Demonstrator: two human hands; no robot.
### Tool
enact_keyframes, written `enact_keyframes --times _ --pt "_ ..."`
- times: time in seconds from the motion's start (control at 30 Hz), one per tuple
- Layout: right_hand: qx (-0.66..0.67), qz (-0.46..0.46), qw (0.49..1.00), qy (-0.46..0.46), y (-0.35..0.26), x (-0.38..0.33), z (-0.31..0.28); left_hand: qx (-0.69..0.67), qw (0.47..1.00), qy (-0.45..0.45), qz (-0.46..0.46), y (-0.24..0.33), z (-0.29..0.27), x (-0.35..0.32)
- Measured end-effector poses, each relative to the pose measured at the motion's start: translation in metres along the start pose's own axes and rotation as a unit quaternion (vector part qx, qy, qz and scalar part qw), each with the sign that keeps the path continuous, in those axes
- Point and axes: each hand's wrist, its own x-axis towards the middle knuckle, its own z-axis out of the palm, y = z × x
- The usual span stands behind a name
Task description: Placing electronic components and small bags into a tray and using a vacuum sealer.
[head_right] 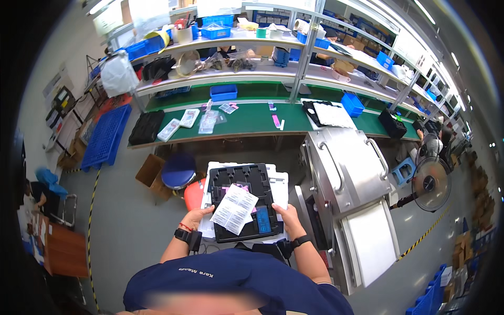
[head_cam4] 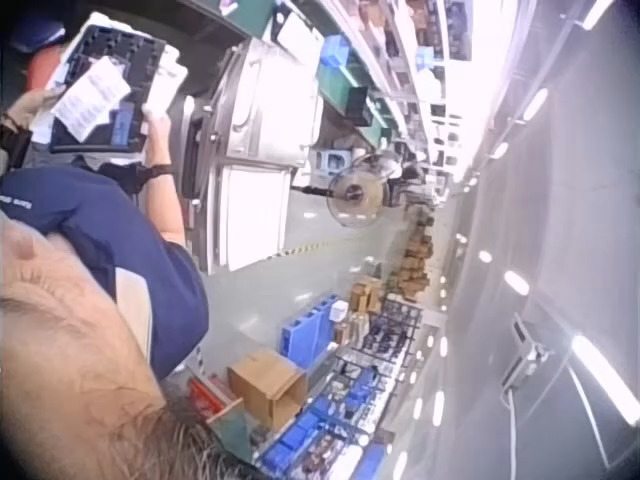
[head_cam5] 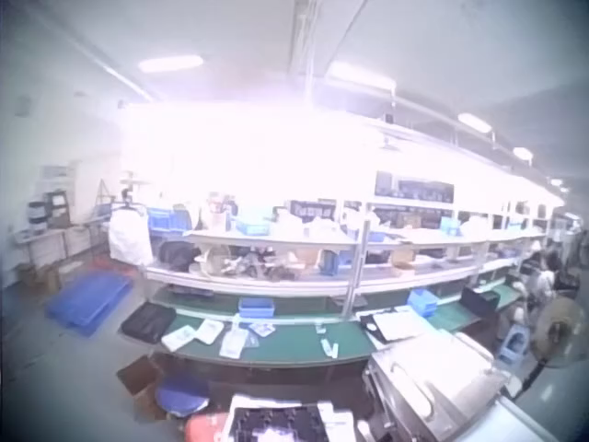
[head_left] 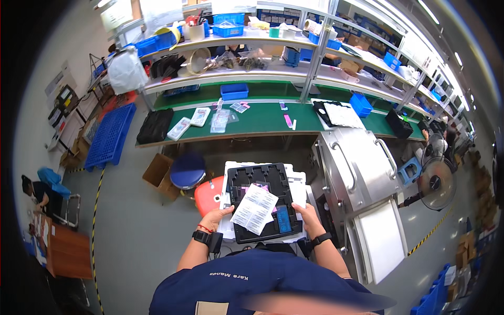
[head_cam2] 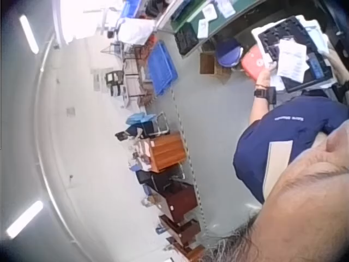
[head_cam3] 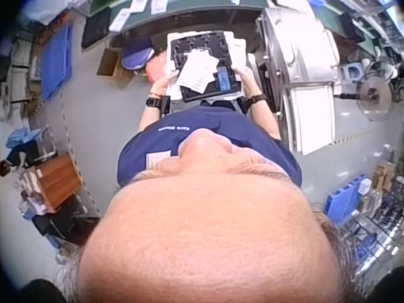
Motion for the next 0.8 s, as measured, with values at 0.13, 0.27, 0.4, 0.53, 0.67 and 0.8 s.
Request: enact_keyframes --times 0.13,0.27,0.4,0.53,0.67,0.8 --pt "-0.028 0.011 0.999 -0.027 -0.027 0.092 0.004 -0.006 0.999 0.008 0.044 0.041 -0.007 0.078" --pt "-0.017 -0.003 0.998 -0.054 -0.057 0.193 0.006 -0.043 0.997 0.049 0.046 0.099 0.013 0.136" --pt "-0.032 0.008 0.997 -0.075 -0.058 0.276 0.002 -0.039 0.994 0.072 0.078 0.121 0.009 0.189" --pt "-0.058 0.008 0.996 -0.072 -0.072 0.34 0.011 -0.047 0.991 0.079 0.096 0.146 -0.002 0.237" --pt "-0.103 0.032 0.992 -0.062 -0.074 0.393 0.015 -0.085 0.989 0.09 0.081 0.176 -0.001 0.268" --pt "-0.037 0.047 0.995 -0.078 -0.076 0.424 0.024 -0.093 0.989 0.097 0.067 0.201 -0.007 0.294"
